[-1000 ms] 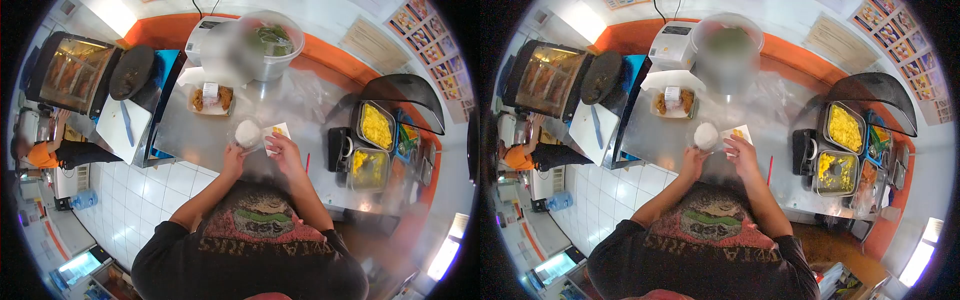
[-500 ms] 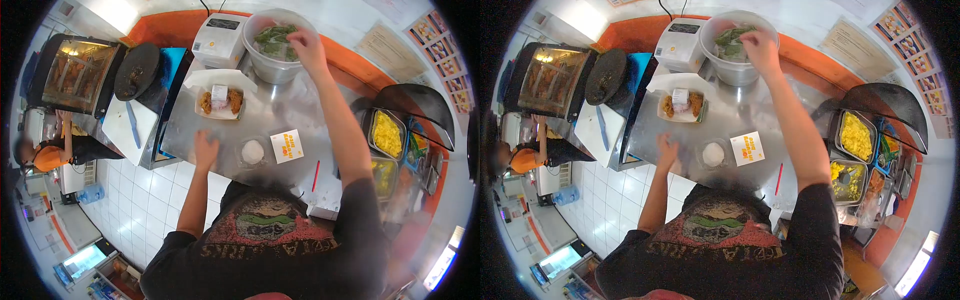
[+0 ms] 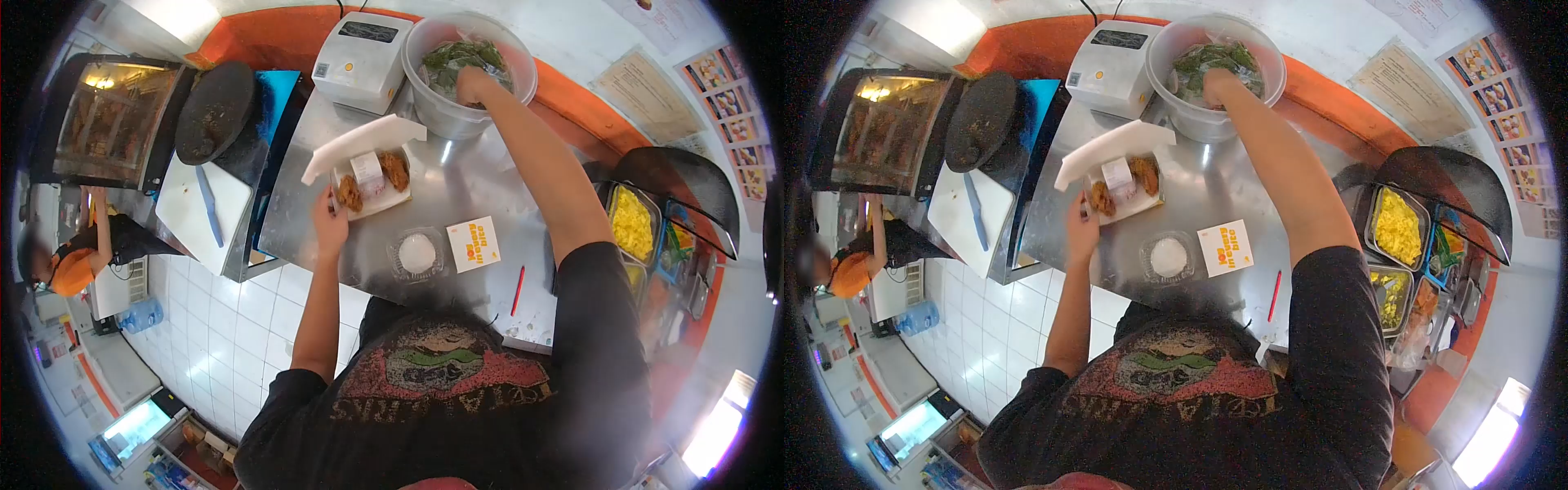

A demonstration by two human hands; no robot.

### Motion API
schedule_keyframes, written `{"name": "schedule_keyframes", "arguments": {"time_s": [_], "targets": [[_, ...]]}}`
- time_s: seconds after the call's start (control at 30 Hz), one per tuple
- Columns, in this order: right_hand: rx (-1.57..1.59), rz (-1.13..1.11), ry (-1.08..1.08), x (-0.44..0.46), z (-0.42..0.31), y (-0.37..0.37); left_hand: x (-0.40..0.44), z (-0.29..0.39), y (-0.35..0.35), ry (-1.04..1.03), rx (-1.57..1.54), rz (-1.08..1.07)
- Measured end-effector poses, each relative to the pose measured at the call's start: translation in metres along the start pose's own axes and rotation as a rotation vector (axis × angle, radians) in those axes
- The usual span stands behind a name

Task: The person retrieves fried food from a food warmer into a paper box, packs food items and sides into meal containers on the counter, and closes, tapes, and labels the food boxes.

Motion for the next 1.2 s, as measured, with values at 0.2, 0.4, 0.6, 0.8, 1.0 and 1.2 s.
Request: {"name": "schedule_keyframes", "arguments": {"time_s": [0.2, 0.4, 0.6, 0.8, 1.0, 1.2], "targets": [[0.222, 0.486, -0.223, -0.015, 0.015, 0.015, -0.063, -0.031, -0.006, 0.149, -0.059, -0.017], [-0.026, 0.188, 0.035, 0.035, 0.008, -0.026, -0.086, 0.003, 0.005, 0.506, -0.545, -0.211], [-0.004, 0.407, 0.145, 0.036, 0.007, -0.015, -0.091, -0.007, 0.008, 0.499, -0.571, -0.203], [0.118, -0.117, 0.001, 0.042, -0.002, -0.014, -0.101, -0.015, 0.012, 0.515, -0.63, -0.157], [0.109, 0.269, 0.255, 0.063, 0.001, 0.01, -0.122, -0.02, 0.03, 0.667, -0.712, -0.069], [0.815, 0.397, -0.011, -0.022, 0.002, 0.069, -0.124, -0.029, 0.041, 0.715, -0.737, -0.059]]}}
Point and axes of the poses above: each hand's wrist, its own x-axis towards the middle knuckle, its own y-axis out of the back of the hand, z = x × y, the point moved 5 cm from there along x, towards the middle knuckle
